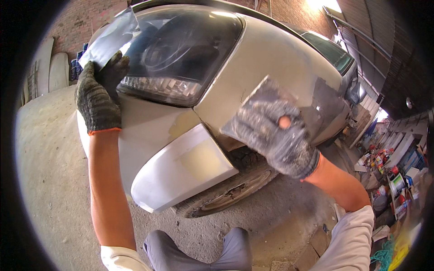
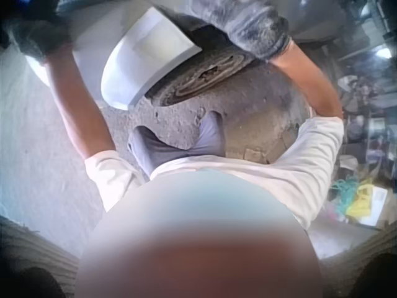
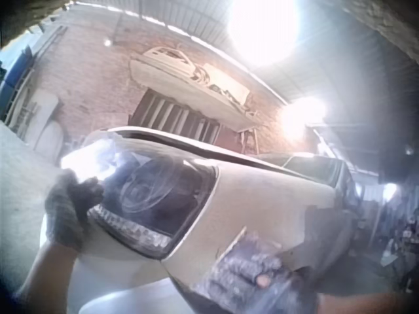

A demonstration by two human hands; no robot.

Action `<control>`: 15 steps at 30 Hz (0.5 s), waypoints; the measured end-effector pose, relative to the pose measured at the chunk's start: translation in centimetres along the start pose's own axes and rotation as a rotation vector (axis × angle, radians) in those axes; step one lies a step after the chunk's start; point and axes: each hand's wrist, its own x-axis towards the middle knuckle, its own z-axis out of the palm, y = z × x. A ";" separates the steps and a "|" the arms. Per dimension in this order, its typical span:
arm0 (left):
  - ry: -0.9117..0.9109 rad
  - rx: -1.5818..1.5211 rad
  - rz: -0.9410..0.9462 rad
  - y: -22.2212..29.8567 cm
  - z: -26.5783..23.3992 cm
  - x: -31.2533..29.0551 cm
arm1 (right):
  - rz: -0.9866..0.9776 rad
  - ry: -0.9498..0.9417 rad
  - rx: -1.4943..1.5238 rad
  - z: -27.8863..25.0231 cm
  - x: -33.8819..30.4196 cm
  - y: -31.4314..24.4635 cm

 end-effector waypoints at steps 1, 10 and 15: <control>0.003 -0.005 0.002 0.0 0.0 0.0 | -0.047 0.039 -0.051 -0.2 0.6 0.5; 0.064 0.034 0.025 0.2 1.0 -0.4 | -0.238 0.164 -0.175 0.0 4.2 1.0; 0.053 -0.002 0.023 0.2 0.9 -0.3 | -0.302 0.171 -0.316 0.5 4.5 1.2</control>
